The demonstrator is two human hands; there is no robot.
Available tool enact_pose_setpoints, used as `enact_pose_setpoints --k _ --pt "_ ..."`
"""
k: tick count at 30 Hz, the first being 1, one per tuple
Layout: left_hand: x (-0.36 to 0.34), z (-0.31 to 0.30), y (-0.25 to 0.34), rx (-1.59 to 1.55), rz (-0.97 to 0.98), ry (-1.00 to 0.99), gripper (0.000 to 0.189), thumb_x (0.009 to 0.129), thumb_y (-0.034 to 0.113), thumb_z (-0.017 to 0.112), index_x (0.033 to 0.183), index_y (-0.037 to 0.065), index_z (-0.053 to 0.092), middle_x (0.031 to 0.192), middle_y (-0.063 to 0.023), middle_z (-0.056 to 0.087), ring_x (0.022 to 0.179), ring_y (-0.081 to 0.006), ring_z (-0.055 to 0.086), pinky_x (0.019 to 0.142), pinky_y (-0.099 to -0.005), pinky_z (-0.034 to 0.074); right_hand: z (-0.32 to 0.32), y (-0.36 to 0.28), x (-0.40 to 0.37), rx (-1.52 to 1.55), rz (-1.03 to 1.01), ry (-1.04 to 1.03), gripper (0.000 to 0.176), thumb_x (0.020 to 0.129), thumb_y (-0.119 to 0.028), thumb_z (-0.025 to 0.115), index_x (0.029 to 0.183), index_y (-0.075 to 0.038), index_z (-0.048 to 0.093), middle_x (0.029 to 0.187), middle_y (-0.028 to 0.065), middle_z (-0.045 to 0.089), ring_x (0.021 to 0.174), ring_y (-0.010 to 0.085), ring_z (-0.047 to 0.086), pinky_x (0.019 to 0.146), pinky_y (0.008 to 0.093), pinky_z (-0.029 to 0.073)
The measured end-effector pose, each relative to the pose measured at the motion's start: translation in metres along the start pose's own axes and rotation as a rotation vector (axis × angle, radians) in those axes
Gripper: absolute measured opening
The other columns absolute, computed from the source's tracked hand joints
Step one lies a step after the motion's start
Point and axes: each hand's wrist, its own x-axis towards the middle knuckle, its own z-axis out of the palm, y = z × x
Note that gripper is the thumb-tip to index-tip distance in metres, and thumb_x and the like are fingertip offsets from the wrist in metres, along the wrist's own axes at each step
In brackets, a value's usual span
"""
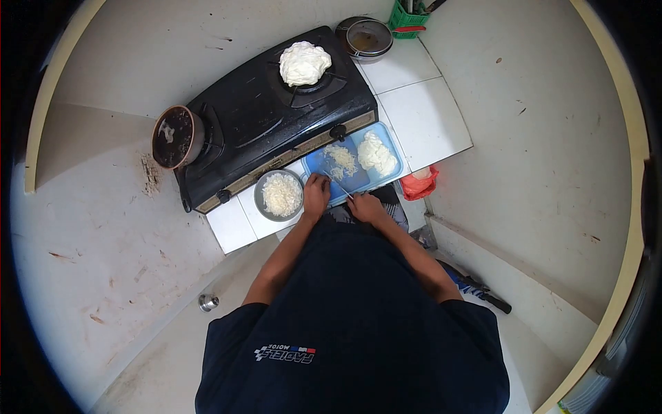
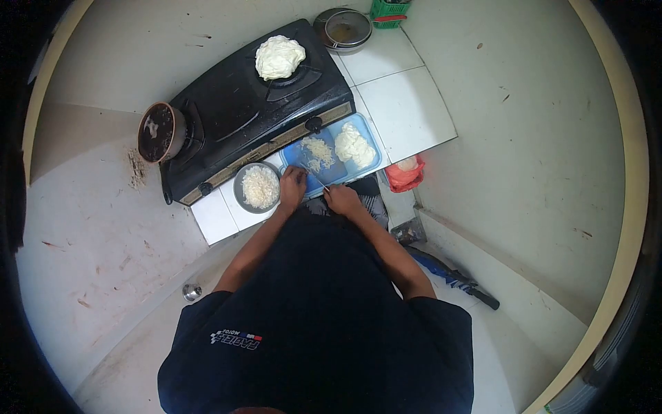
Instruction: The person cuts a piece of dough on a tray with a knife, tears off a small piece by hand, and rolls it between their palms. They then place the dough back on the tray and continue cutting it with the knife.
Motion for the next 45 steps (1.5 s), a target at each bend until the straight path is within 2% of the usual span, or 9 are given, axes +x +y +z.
enact_pose_setpoints --k 5,9,14,23,30,32,36,38,45 --pt "0.0 -0.001 0.003 0.052 -0.016 -0.019 0.009 0.086 -0.003 0.065 0.092 -0.004 0.071 0.095 -0.0194 0.065 0.084 -0.0396 0.066 0.075 -0.0456 0.053 0.014 -0.002 0.028 0.006 -0.065 0.023 0.044 0.102 -0.038 0.052 0.091 0.002 0.066 0.08 0.0262 0.069 0.077 0.047 0.068 0.073 0.0562 0.055" --pt "-0.002 0.001 -0.005 0.037 -0.015 -0.014 0.009 0.086 -0.003 0.065 0.093 -0.004 0.071 0.094 -0.0193 0.065 0.083 -0.0393 0.066 0.074 -0.0459 0.053 0.004 -0.003 0.025 0.023 -0.083 0.05 0.041 0.1 -0.038 0.054 0.089 0.0 0.065 0.08 0.0271 0.069 0.077 0.045 0.069 0.073 0.0555 0.056" --pt "-0.003 0.0 0.0 0.031 -0.023 -0.011 0.009 0.086 -0.004 0.065 0.092 -0.004 0.071 0.093 -0.0189 0.065 0.083 -0.039 0.066 0.073 -0.0463 0.053 -0.001 0.008 0.007 0.024 -0.056 -0.02 0.046 0.103 -0.04 0.051 0.091 0.002 0.064 0.079 0.0272 0.068 0.077 0.0477 0.067 0.073 0.0585 0.053" --pt "-0.002 0.002 0.0 0.063 0.012 0.019 0.009 0.085 -0.004 0.064 0.092 -0.004 0.07 0.093 -0.0196 0.064 0.083 -0.0404 0.065 0.073 -0.0471 0.053 0.004 -0.009 0.02 0.019 -0.062 0.017 0.045 0.102 -0.039 0.052 0.089 0.003 0.063 0.079 0.0287 0.068 0.076 0.0477 0.068 0.071 0.0571 0.055" --pt "-0.002 0.0 -0.001 0.036 0.004 0.014 0.009 0.086 -0.003 0.064 0.092 -0.004 0.07 0.093 -0.0207 0.064 0.084 -0.0412 0.065 0.075 -0.0473 0.053 -0.003 0.004 0.011 -0.021 -0.1 0.004 0.043 0.102 -0.038 0.053 0.091 0.002 0.063 0.075 0.0274 0.068 0.071 0.0476 0.068 0.069 0.0577 0.056" --pt "-0.003 -0.001 -0.001 0.047 0.027 -0.004 0.009 0.086 -0.003 0.064 0.092 -0.005 0.07 0.093 -0.0209 0.063 0.083 -0.0412 0.065 0.075 -0.0472 0.053 -0.011 0.004 0.004 -0.044 -0.003 -0.038 0.04 0.101 -0.036 0.053 0.093 0.001 0.066 0.082 0.0263 0.07 0.077 0.0454 0.07 0.073 0.0569 0.056" --pt "-0.004 -0.003 0.003 0.037 -0.025 -0.023 0.009 0.086 -0.003 0.064 0.092 -0.004 0.07 0.093 -0.0206 0.063 0.083 -0.0409 0.065 0.075 -0.0471 0.053 -0.007 0.011 0.003 -0.062 0.024 -0.019 0.041 0.101 -0.038 0.053 0.095 0.001 0.066 0.082 0.0267 0.07 0.078 0.0464 0.07 0.073 0.0572 0.056" --pt "-0.003 -0.001 0.001 0.033 -0.013 -0.007 0.009 0.086 -0.003 0.064 0.092 -0.005 0.07 0.093 -0.0204 0.063 0.083 -0.0404 0.065 0.075 -0.0468 0.053 -0.009 0.009 0.004 -0.03 -0.068 -0.029 0.042 0.101 -0.039 0.053 0.096 0.001 0.066 0.08 0.0271 0.069 0.078 0.0466 0.069 0.073 0.0578 0.056" --pt "-0.004 0.002 -0.001 0.009 -0.009 0.017 0.011 0.085 -0.005 0.064 0.093 -0.006 0.071 0.094 -0.0213 0.064 0.085 -0.041 0.066 0.076 -0.0472 0.054 0.013 0.006 0.018 -0.047 -0.07 -0.035 0.043 0.101 -0.038 0.052 0.093 0.002 0.065 0.076 0.0277 0.069 0.074 0.0465 0.07 0.069 0.0576 0.057"
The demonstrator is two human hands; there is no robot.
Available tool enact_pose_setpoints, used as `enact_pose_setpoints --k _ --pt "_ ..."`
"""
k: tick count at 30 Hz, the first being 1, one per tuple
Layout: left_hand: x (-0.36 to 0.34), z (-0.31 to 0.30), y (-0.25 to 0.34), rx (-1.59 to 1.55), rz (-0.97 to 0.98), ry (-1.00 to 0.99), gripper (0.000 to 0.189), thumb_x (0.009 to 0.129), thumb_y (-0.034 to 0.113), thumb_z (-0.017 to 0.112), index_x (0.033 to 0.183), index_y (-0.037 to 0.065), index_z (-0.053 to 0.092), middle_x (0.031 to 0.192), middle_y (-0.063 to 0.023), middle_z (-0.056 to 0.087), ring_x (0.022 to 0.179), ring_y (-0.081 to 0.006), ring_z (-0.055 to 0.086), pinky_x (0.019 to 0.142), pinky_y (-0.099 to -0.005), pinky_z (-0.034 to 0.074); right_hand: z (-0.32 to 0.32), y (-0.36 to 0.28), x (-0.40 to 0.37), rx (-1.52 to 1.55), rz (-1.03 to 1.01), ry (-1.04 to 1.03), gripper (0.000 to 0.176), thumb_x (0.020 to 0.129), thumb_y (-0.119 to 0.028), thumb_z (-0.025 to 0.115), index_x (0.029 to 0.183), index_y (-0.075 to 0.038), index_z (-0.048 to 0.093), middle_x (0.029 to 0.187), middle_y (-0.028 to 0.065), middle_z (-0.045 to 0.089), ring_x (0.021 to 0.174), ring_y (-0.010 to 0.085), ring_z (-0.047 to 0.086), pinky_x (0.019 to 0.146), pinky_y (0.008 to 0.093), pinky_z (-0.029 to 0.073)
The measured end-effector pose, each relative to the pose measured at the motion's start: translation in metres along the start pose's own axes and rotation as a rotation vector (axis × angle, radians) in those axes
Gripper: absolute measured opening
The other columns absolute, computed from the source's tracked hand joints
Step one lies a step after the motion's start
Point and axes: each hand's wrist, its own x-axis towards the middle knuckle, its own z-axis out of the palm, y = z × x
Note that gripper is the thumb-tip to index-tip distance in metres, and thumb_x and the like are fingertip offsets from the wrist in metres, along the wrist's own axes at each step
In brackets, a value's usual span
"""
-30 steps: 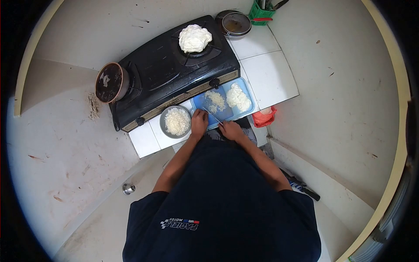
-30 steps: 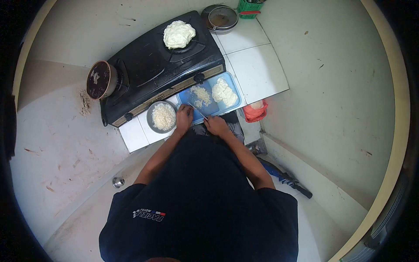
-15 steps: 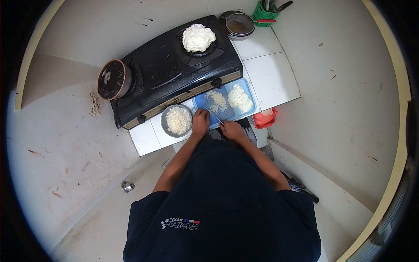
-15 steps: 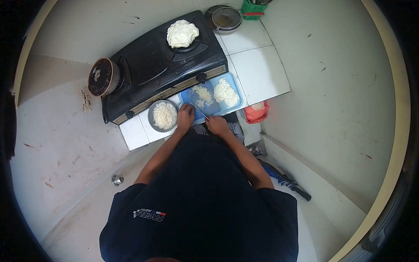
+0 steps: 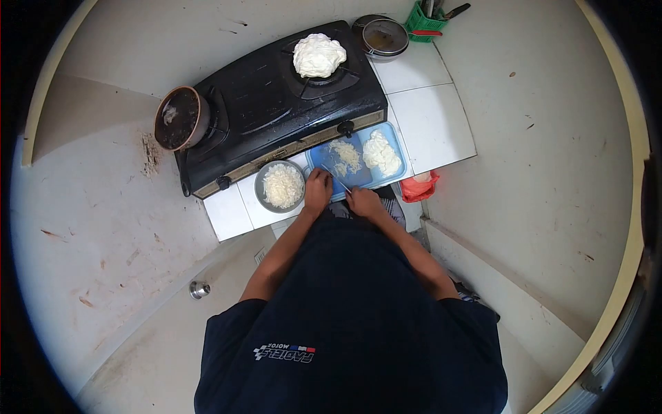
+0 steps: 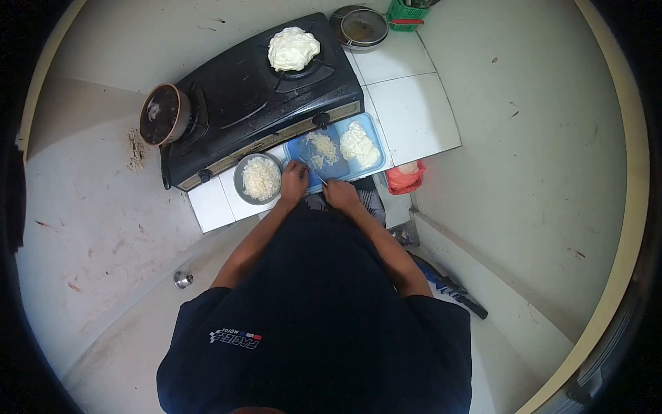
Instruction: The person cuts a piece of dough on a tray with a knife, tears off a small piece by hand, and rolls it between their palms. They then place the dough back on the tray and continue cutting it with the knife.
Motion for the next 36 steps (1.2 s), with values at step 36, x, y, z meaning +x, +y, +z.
enact_pose_setpoints --k 36 --pt "-0.052 0.02 0.035 0.21 -0.27 0.265 0.045 0.086 0.003 0.07 0.13 0.001 0.058 0.122 -0.0241 0.055 0.116 -0.0428 0.055 0.102 -0.0483 0.046 -0.109 0.132 0.026 0.255 0.094 0.475 0.011 0.085 -0.002 0.063 0.09 0.005 0.057 0.084 0.0218 0.061 0.085 0.041 0.062 0.079 0.0485 0.049"
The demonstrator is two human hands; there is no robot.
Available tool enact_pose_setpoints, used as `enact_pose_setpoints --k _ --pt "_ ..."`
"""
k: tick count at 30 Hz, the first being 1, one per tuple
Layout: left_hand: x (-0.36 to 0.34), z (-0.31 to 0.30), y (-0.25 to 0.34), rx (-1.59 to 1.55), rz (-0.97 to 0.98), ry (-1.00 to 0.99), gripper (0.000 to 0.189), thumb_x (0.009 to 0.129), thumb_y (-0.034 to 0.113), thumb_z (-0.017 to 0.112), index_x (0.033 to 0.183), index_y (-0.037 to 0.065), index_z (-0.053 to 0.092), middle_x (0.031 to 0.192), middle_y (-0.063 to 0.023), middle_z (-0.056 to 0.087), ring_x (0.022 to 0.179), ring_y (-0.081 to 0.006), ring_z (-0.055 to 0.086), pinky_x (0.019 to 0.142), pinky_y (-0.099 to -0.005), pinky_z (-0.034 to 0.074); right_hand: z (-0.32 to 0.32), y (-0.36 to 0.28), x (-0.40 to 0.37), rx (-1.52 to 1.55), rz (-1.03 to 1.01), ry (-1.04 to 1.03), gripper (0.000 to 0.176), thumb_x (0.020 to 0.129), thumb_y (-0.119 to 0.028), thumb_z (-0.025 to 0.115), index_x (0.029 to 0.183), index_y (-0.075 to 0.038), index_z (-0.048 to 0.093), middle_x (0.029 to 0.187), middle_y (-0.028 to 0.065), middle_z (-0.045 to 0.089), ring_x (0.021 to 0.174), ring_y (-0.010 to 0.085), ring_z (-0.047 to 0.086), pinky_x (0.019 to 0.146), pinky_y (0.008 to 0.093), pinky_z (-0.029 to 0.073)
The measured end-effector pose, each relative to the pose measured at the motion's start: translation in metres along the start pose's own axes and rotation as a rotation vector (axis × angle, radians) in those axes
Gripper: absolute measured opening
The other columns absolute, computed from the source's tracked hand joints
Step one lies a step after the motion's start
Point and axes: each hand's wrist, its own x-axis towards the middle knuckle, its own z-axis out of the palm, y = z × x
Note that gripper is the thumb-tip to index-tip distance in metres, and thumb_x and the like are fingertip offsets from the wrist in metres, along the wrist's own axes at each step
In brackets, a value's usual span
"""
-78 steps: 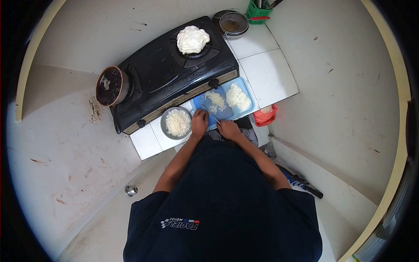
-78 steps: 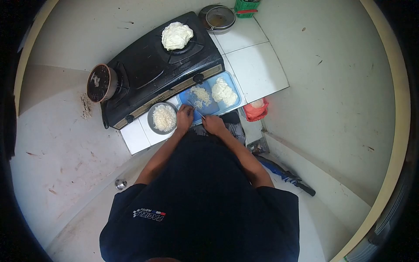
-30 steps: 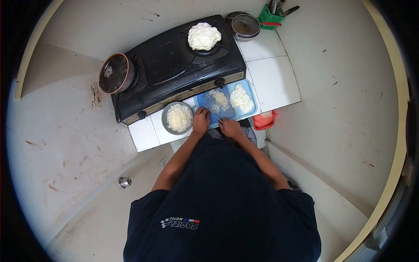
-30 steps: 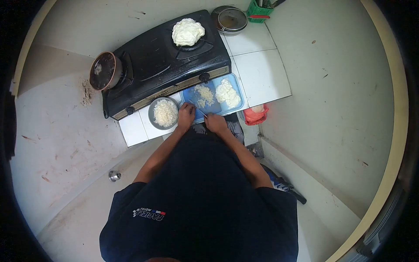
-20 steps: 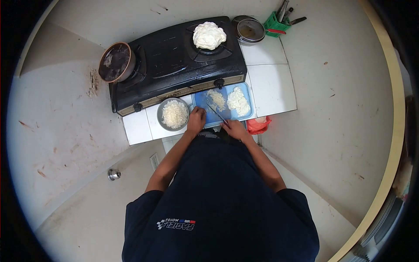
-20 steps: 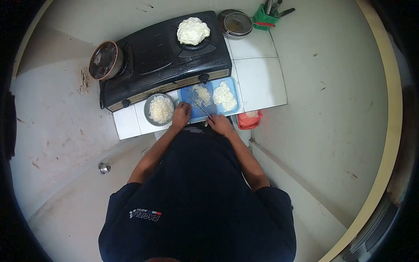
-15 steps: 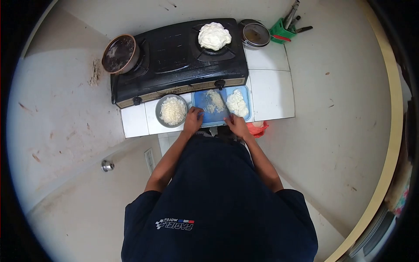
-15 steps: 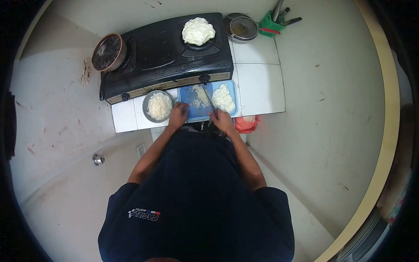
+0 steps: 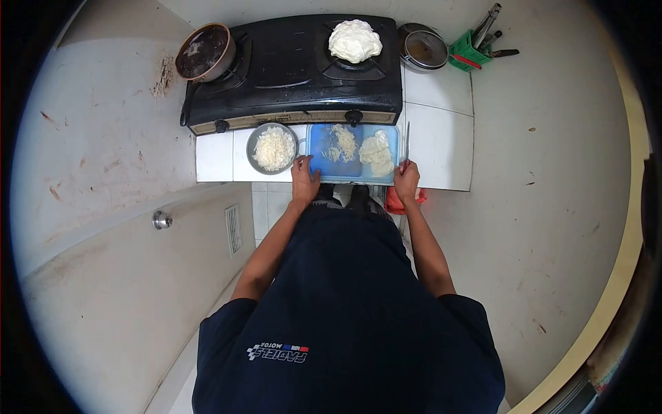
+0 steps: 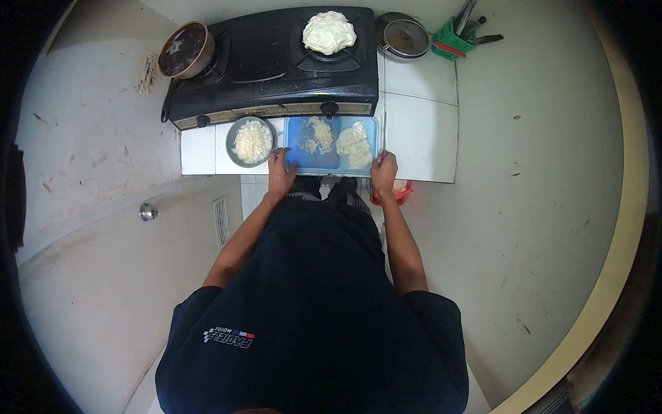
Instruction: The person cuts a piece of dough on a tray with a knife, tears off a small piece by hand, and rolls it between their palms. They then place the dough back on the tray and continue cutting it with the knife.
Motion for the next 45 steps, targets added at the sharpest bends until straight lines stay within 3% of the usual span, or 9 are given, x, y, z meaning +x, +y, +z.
enact_pose_setpoints --k 4,9,17,24,26,30,38,41,45 --pt "0.005 0.008 -0.001 -0.095 -0.106 0.015 0.048 0.085 0.004 0.071 0.13 0.0 0.057 0.128 -0.0266 0.055 0.118 -0.0453 0.055 0.103 -0.0494 0.046 0.005 0.007 0.002 -0.043 -0.035 -0.007 0.01 0.082 0.0 0.064 0.085 0.004 0.056 0.079 0.0219 0.06 0.077 0.0418 0.063 0.073 0.0483 0.05" --pt "0.006 0.005 0.006 -0.03 -0.166 0.027 0.048 0.084 0.007 0.073 0.129 -0.001 0.057 0.128 -0.0272 0.055 0.116 -0.0461 0.056 0.101 -0.0502 0.046 0.005 0.004 -0.011 -0.045 -0.06 -0.049 0.01 0.082 -0.001 0.061 0.088 0.007 0.058 0.086 0.0248 0.059 0.083 0.0443 0.06 0.077 0.0525 0.047" --pt "-0.015 0.01 0.011 -0.079 -0.237 -0.09 0.042 0.086 0.011 0.073 0.126 0.005 0.061 0.12 -0.0224 0.057 0.099 -0.0403 0.063 0.089 -0.0469 0.052 -0.025 0.018 -0.036 -0.08 0.011 -0.053 0.016 0.08 -0.004 0.063 0.091 0.007 0.059 0.087 0.0238 0.06 0.083 0.0434 0.06 0.079 0.0527 0.047" --pt "-0.01 0.026 0.03 -0.166 -0.131 -0.188 0.039 0.087 0.01 0.073 0.125 0.005 0.062 0.118 -0.0199 0.058 0.089 -0.0334 0.066 0.082 -0.0418 0.056 -0.042 0.06 -0.017 -0.11 0.077 0.02 0.019 0.084 -0.002 0.061 0.1 0.008 0.061 0.091 0.0272 0.064 0.09 0.0454 0.064 0.082 0.051 0.05" --pt "-0.003 0.032 0.038 -0.25 -0.194 -0.231 0.039 0.089 0.015 0.075 0.125 0.005 0.064 0.117 -0.0203 0.06 0.099 -0.0351 0.066 0.089 -0.0417 0.056 -0.05 0.059 -0.006 -0.118 0.112 0.031 0.019 0.084 -0.001 0.06 0.1 0.008 0.061 0.091 0.0277 0.064 0.091 0.0461 0.064 0.082 0.051 0.05" --pt "0.012 0.039 0.045 -0.173 -0.084 -0.208 0.039 0.09 0.016 0.075 0.125 0.004 0.065 0.119 -0.021 0.061 0.101 -0.0333 0.067 0.086 -0.0398 0.058 -0.06 0.06 0.014 -0.113 0.074 0.036 0.017 0.085 -0.002 0.061 0.098 0.008 0.062 0.09 0.0277 0.064 0.089 0.0465 0.064 0.082 0.0516 0.05" --pt "0.027 0.04 0.049 -0.205 -0.115 -0.252 0.029 0.089 0.016 0.074 0.114 0.001 0.07 0.11 -0.0181 0.065 0.087 -0.0287 0.069 0.077 -0.0392 0.058 -0.061 0.066 0.03 -0.134 0.0 0.069 0.014 0.087 -0.003 0.062 0.095 0.008 0.062 0.091 0.0286 0.064 0.087 0.0463 0.064 0.079 0.0521 0.05" --pt "0.029 0.046 0.04 -0.247 -0.118 -0.213 0.027 0.088 0.016 0.074 0.112 0.002 0.071 0.112 -0.0188 0.065 0.083 -0.0283 0.07 0.075 -0.04 0.057 -0.071 0.055 0.026 -0.084 0.119 0.004 0.019 0.09 -0.01 0.065 0.093 0.009 0.062 0.092 0.0266 0.062 0.091 0.0449 0.063 0.082 0.0509 0.05" --pt "0.037 0.041 0.038 -0.161 -0.124 -0.144 0.025 0.088 0.015 0.074 0.11 0.002 0.072 0.11 -0.0196 0.066 0.078 -0.0291 0.07 0.073 -0.0401 0.056 -0.078 0.043 0.015 -0.094 -0.064 -0.003 0.026 0.098 -0.02 0.063 0.099 0.006 0.06 0.091 0.022 0.059 0.099 0.0422 0.061 0.089 0.0472 0.049"
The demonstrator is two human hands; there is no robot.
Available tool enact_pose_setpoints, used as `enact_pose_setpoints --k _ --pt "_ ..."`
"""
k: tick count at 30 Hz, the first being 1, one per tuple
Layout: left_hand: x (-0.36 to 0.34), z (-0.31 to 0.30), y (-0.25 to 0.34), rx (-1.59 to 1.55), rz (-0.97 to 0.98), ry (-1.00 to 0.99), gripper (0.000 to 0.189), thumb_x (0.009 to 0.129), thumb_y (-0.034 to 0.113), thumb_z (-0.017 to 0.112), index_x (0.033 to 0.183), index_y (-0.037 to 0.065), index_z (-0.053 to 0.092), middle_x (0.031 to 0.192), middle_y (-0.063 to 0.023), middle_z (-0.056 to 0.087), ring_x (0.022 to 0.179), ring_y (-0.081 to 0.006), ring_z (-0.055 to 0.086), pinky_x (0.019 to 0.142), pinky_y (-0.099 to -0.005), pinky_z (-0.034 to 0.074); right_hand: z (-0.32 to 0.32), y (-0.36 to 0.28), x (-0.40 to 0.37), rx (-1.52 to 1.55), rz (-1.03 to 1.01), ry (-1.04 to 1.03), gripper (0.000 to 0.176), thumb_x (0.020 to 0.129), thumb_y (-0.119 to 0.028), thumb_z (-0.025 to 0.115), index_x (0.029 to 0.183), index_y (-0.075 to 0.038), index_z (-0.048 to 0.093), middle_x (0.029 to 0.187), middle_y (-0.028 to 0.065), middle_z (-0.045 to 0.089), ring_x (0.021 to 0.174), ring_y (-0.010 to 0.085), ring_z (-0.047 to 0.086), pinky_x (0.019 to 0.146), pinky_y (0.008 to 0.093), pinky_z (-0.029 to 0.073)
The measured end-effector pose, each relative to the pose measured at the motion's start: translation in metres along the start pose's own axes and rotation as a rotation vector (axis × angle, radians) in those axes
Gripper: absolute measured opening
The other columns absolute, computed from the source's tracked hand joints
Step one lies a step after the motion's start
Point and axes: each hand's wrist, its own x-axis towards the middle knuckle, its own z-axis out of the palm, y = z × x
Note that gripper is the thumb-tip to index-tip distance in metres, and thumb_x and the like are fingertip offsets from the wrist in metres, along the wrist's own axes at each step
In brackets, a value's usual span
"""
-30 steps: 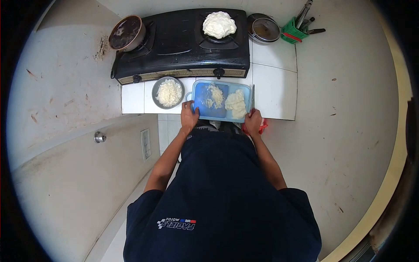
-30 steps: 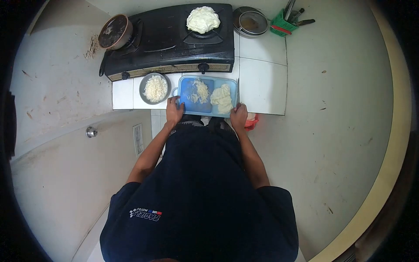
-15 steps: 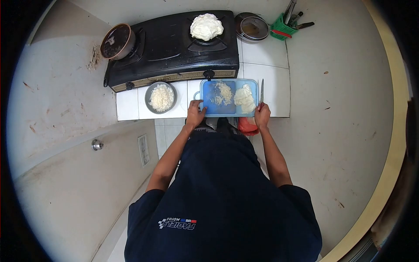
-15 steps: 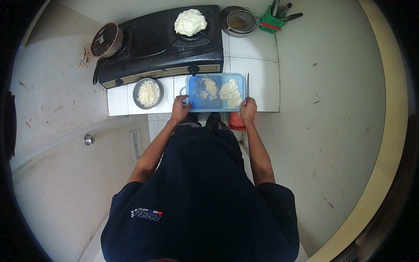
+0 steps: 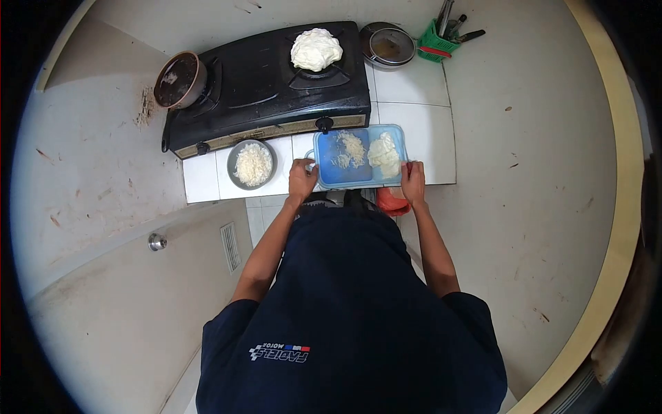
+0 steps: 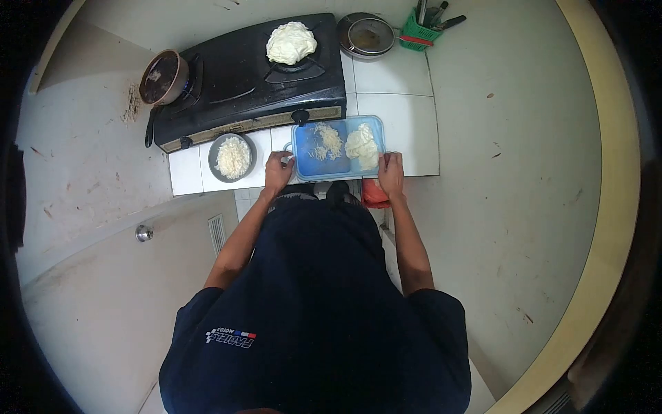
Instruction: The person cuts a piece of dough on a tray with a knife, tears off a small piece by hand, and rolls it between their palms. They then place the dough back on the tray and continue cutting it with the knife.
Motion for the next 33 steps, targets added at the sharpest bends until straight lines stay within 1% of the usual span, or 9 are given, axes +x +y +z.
enact_pose_setpoints --k 2,4,11,13,16,26,28,29,33 --pt "0.003 -0.006 -0.001 -0.002 0.002 -0.013 0.024 0.088 0.015 0.074 0.109 0.003 0.073 0.108 -0.0199 0.066 0.074 -0.0299 0.07 0.073 -0.0402 0.057 -0.002 0.001 -0.003 0.031 -0.041 -0.02 0.027 0.101 -0.022 0.061 0.102 0.005 0.06 0.091 0.0206 0.058 0.101 0.0415 0.06 0.091 0.0461 0.049" --pt "0.006 -0.011 -0.003 -0.008 0.017 -0.026 0.023 0.089 0.015 0.074 0.108 0.002 0.073 0.105 -0.0189 0.068 0.073 -0.0297 0.07 0.073 -0.0397 0.056 -0.015 -0.008 -0.001 -0.007 -0.154 -0.198 0.026 0.104 -0.022 0.057 0.109 0.003 0.057 0.095 0.0212 0.061 0.099 0.0414 0.062 0.089 0.046 0.051" --pt "0.011 -0.02 -0.012 -0.086 0.107 -0.134 0.018 0.092 0.011 0.071 0.107 0.001 0.074 0.107 -0.0177 0.072 0.085 -0.0292 0.071 0.075 -0.0375 0.057 -0.04 -0.025 0.022 -0.013 -0.148 -0.427 0.023 0.102 -0.023 0.059 0.107 -0.001 0.055 0.11 0.02 0.067 0.094 0.04 0.067 0.083 0.0465 0.054" --pt "0.009 -0.024 -0.008 -0.077 0.101 -0.174 0.02 0.092 0.01 0.07 0.109 0.0 0.073 0.108 -0.017 0.073 0.086 -0.0282 0.072 0.076 -0.0357 0.057 -0.042 -0.027 0.03 -0.13 -0.415 -0.508 0.02 0.099 -0.022 0.062 0.105 -0.004 0.055 0.107 0.015 0.067 0.097 0.0371 0.066 0.083 0.0481 0.052" --pt "0.007 -0.028 -0.006 -0.127 0.067 -0.204 0.019 0.094 0.01 0.069 0.11 0.0 0.073 0.109 -0.0159 0.073 0.087 -0.0264 0.072 0.077 -0.0347 0.058 -0.042 -0.034 0.039 -0.262 -0.576 -0.601 0.019 0.098 -0.023 0.062 0.107 -0.007 0.057 0.103 0.0103 0.066 0.102 0.0318 0.064 0.086 0.0484 0.047" --pt "-0.005 -0.046 -0.007 -0.21 -0.027 -0.189 0.02 0.097 0.009 0.065 0.113 0.0 0.072 0.105 -0.0134 0.075 0.089 -0.0203 0.072 0.079 -0.0322 0.058 -0.001 -0.057 0.087 -0.391 -0.686 -0.613 0.022 0.097 -0.027 0.062 0.114 -0.012 0.061 0.107 0.0071 0.064 0.108 0.028 0.062 0.091 0.0479 0.042" --pt "-0.006 -0.047 -0.02 -0.221 -0.08 -0.21 0.02 0.098 0.009 0.064 0.114 -0.001 0.072 0.104 -0.0128 0.075 0.087 -0.0184 0.071 0.078 -0.0306 0.057 0.009 -0.06 0.096 -0.374 -0.706 -0.599 0.023 0.097 -0.027 0.062 0.115 -0.012 0.061 0.107 0.0075 0.064 0.108 0.0287 0.062 0.091 0.0481 0.042" --pt "-0.007 -0.047 -0.026 -0.234 -0.09 -0.222 0.025 0.1 0.016 0.061 0.118 0.002 0.071 0.105 -0.0097 0.075 0.082 -0.0154 0.069 0.072 -0.0304 0.054 0.013 -0.061 0.1 -0.384 -0.705 -0.595 0.023 0.097 -0.026 0.062 0.116 -0.012 0.061 0.107 0.0078 0.064 0.108 0.0291 0.062 0.09 0.0486 0.043" --pt "-0.011 -0.049 -0.024 -0.236 -0.1 -0.2 0.025 0.101 0.016 0.061 0.118 0.001 0.071 0.104 -0.009 0.075 0.082 -0.0155 0.069 0.071 -0.0306 0.055 0.016 -0.075 0.104 -0.399 -0.677 -0.603 0.024 0.097 -0.025 0.063 0.117 -0.012 0.061 0.109 0.0075 0.064 0.109 0.0289 0.061 0.091 0.0492 0.043"
